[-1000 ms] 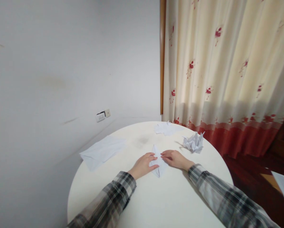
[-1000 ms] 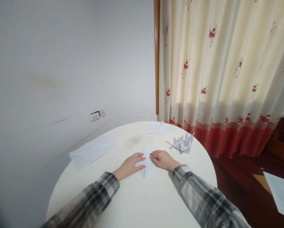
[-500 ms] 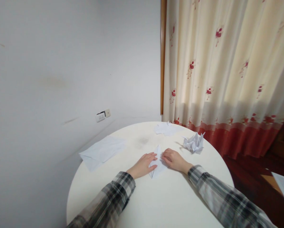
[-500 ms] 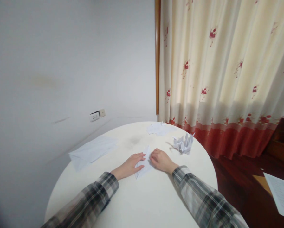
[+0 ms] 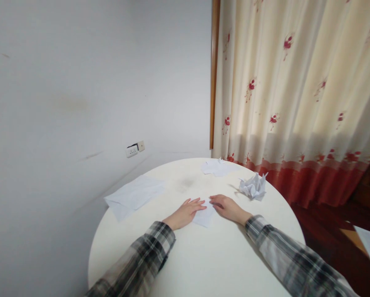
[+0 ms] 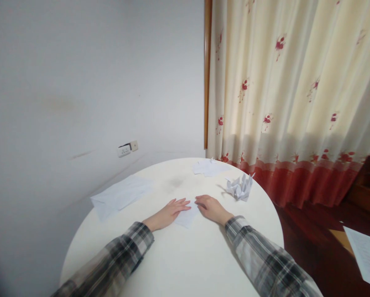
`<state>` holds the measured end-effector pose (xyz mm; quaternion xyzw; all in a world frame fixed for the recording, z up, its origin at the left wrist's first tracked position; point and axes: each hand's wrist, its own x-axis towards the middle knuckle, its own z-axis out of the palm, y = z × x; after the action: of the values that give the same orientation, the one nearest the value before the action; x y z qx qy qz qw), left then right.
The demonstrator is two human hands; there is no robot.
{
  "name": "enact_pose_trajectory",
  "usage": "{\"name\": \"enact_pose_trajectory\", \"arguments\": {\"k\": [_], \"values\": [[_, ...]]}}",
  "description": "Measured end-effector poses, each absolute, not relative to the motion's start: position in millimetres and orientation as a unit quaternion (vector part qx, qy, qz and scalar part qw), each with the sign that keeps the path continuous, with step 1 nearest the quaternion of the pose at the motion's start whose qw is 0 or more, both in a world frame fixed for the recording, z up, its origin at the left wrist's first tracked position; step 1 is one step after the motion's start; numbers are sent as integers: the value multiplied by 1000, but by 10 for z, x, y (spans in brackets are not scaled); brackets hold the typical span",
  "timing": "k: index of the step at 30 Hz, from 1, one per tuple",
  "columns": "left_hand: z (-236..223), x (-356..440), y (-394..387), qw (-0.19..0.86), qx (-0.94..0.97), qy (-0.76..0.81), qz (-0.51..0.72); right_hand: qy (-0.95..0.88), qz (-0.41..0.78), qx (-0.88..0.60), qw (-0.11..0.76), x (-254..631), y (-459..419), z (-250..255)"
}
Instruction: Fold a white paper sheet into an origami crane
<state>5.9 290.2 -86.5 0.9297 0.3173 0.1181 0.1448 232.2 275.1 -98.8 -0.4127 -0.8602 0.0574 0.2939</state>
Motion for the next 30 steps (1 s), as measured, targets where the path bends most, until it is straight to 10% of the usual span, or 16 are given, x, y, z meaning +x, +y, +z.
{"name": "enact_pose_trajectory", "arguments": {"k": [21,30], "values": [[-990,83,2883,70,928,313,191,-818,17,-428,383,2331,2736,-880],[-886,110,2970,239,728,462,446,-709,42,-476,519,2400,2780,-916]]}}
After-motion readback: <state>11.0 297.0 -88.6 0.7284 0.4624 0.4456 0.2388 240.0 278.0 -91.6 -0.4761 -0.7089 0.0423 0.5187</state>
